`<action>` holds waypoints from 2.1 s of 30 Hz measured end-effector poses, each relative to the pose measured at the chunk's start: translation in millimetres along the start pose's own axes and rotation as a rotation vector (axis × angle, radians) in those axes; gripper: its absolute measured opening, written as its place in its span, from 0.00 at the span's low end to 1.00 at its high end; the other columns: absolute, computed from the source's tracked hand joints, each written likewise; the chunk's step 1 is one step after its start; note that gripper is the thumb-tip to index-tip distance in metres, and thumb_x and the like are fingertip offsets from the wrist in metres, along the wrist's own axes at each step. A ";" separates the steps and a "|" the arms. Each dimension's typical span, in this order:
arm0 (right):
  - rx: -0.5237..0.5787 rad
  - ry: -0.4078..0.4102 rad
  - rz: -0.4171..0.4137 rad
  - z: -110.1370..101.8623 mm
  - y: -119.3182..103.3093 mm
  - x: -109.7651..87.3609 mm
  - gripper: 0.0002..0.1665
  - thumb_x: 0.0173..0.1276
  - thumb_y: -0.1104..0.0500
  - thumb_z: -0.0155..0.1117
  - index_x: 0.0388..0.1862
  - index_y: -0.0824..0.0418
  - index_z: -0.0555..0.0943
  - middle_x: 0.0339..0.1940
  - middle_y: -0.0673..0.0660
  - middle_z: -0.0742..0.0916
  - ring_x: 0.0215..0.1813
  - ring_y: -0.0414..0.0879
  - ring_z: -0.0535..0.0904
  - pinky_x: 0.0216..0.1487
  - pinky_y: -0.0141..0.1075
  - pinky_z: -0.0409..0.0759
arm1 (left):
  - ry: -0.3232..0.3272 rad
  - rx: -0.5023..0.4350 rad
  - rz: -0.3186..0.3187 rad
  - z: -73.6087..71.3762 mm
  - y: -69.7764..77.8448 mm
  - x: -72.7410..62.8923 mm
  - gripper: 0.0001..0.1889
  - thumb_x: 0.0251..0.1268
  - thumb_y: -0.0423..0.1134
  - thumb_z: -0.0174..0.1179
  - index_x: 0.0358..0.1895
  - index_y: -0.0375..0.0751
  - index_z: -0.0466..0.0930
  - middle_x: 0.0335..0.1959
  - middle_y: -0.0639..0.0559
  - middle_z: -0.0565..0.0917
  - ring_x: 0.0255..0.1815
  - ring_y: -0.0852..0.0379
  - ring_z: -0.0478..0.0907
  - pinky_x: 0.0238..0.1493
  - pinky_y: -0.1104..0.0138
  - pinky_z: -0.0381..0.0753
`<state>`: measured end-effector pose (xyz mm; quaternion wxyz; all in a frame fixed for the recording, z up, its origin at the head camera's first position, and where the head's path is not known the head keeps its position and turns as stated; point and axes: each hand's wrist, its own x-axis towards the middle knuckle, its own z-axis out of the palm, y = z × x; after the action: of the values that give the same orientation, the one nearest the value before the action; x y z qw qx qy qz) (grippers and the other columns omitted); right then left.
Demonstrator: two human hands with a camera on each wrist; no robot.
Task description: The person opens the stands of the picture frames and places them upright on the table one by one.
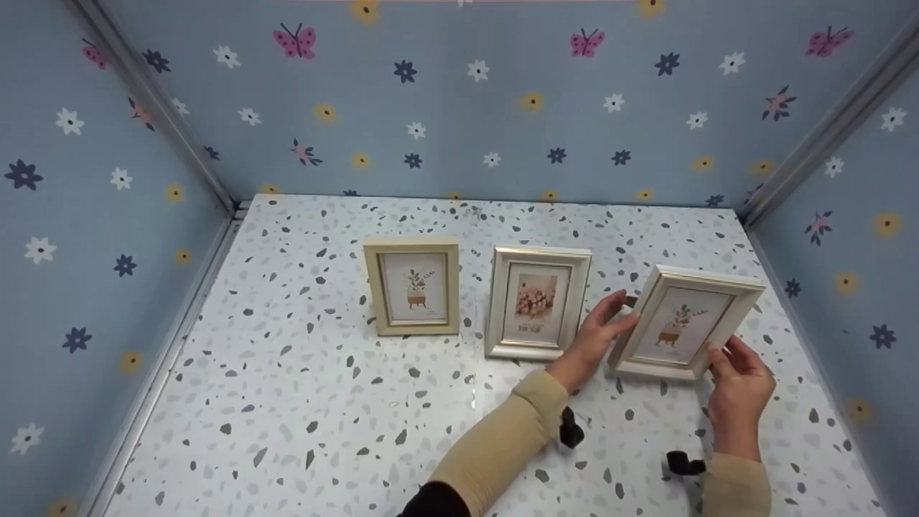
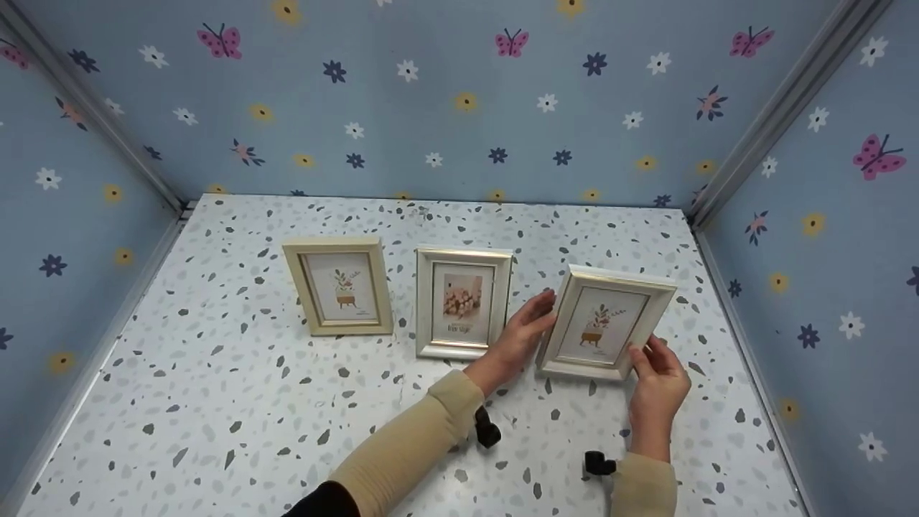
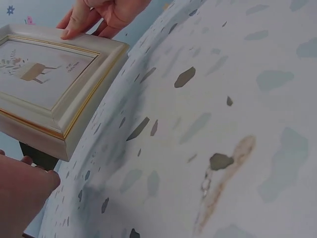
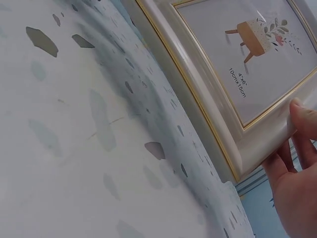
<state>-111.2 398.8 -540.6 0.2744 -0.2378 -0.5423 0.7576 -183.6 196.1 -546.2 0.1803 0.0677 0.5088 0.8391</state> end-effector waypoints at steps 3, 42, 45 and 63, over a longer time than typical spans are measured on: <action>0.004 0.002 -0.007 -0.6 3.7 0.9 0.20 0.56 0.75 0.74 0.48 0.68 0.86 0.41 0.56 0.87 0.45 0.44 0.84 0.39 0.30 0.84 | -0.001 -0.034 0.000 -1.9 -4.4 2.7 0.27 0.71 0.38 0.60 0.71 0.43 0.68 0.72 0.42 0.68 0.74 0.47 0.61 0.68 0.62 0.65; -0.235 0.012 -0.124 -1.4 3.5 -7.4 0.23 0.61 0.68 0.74 0.56 0.66 0.82 0.50 0.54 0.85 0.59 0.47 0.76 0.49 0.24 0.77 | 0.005 0.271 0.060 1.8 7.0 -15.6 0.27 0.77 0.47 0.53 0.75 0.48 0.64 0.75 0.56 0.64 0.76 0.59 0.54 0.74 0.63 0.56; -0.258 0.018 -0.169 -0.5 -0.4 -9.7 0.24 0.63 0.68 0.72 0.59 0.65 0.81 0.51 0.54 0.84 0.59 0.48 0.75 0.49 0.24 0.76 | -0.008 0.266 0.061 3.2 12.5 -20.6 0.28 0.77 0.47 0.52 0.75 0.49 0.62 0.76 0.57 0.62 0.77 0.62 0.52 0.75 0.64 0.52; -0.581 -0.107 -0.463 24.9 -5.2 -47.6 0.11 0.72 0.66 0.62 0.49 0.73 0.81 0.42 0.55 0.85 0.47 0.38 0.78 0.46 0.28 0.74 | -0.022 0.237 0.239 -29.3 37.0 -62.7 0.09 0.75 0.34 0.55 0.48 0.29 0.77 0.41 0.42 0.83 0.40 0.54 0.80 0.46 0.62 0.80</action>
<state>-91.7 350.9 -525.2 0.3308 -0.1369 -0.7876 0.5015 -142.9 133.1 -523.2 0.0758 0.1579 0.5905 0.7878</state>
